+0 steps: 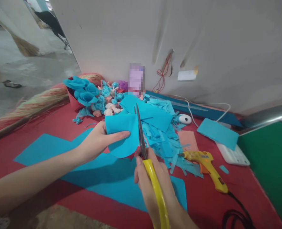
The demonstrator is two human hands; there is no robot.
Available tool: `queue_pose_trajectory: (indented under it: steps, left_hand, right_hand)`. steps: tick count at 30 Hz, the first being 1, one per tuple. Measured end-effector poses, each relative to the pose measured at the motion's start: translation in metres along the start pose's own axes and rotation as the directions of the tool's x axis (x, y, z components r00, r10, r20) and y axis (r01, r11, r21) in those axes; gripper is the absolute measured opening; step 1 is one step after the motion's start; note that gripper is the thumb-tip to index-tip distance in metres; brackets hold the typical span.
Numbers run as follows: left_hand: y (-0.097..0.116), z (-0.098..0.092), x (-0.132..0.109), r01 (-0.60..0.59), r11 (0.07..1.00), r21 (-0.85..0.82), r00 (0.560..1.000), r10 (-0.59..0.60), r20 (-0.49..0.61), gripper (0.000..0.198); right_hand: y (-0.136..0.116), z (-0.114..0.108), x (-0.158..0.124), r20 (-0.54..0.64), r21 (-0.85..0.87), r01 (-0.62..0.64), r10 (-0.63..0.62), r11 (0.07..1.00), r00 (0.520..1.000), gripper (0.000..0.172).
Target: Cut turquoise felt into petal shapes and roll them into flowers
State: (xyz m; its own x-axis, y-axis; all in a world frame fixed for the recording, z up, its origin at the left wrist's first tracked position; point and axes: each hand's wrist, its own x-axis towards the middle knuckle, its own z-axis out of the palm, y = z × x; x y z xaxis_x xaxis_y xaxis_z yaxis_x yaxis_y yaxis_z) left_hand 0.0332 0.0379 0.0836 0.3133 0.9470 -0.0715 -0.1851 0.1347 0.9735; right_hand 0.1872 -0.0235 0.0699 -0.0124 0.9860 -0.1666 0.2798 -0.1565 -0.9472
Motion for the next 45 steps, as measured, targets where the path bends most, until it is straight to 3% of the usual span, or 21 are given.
queue_pose_trajectory:
  steps: [9,14,20,23,26,31,34,36,39,43,45]
  left_hand:
    - [0.0,0.001,0.002,0.039,0.998,-0.046,0.999,-0.039,-0.005,0.017]
    - [0.0,0.0,0.003,0.042,0.999,-0.007,0.999,-0.042,-0.017,0.021]
    - [0.0,0.001,0.002,0.046,0.997,-0.066,0.998,-0.043,0.042,0.023]
    - [-0.001,0.0,0.003,0.116,0.992,-0.046,0.991,-0.113,0.067,0.026]
    - [-0.001,-0.002,0.002,0.152,0.984,0.095,0.973,-0.166,0.163,0.022]
    - [-0.003,-0.001,-0.002,0.013,0.908,0.419,0.907,-0.186,0.377,0.019]
    - [0.0,-0.001,-0.004,-0.011,0.841,0.54,0.918,-0.206,0.34,0.03]
    - [0.005,-0.003,-0.003,0.013,0.806,0.591,0.949,-0.197,0.247,0.037]
    - [0.013,-0.008,0.0,0.019,0.821,0.57,0.978,-0.134,0.16,0.034]
    - [0.018,-0.01,0.001,-0.102,0.872,0.479,0.96,-0.04,0.277,0.035]
    - [0.017,-0.009,0.0,-0.127,0.869,0.479,0.96,-0.014,0.281,0.04]
  right_hand:
    - [-0.006,0.0,-0.001,-0.043,-0.077,-0.056,0.053,0.995,0.998,0.038]
    - [-0.014,-0.006,0.003,-0.026,0.022,-0.101,0.101,0.995,0.995,0.042]
    - [-0.011,-0.017,0.018,0.076,0.273,-0.045,0.025,0.961,0.997,0.023]
    - [-0.004,-0.021,0.024,0.073,0.39,-0.04,0.013,0.92,0.997,0.035]
    - [-0.001,-0.022,0.026,-0.022,0.395,-0.009,0.02,0.919,1.0,0.046]
    - [-0.002,-0.024,0.025,-0.08,0.374,0.014,0.017,0.927,0.997,0.048]
    - [-0.002,-0.026,0.025,-0.088,0.344,0.059,-0.03,0.937,0.996,0.046]
    - [-0.003,-0.028,0.026,-0.103,0.314,0.089,-0.059,0.945,0.993,0.046]
    - [-0.006,-0.03,0.025,-0.102,0.32,0.069,-0.038,0.945,0.994,0.048]
    - [-0.008,-0.028,0.023,-0.069,0.408,-0.012,0.044,0.913,0.997,0.043]
    - [-0.008,-0.027,0.022,-0.064,0.463,-0.015,0.051,0.886,0.997,0.042]
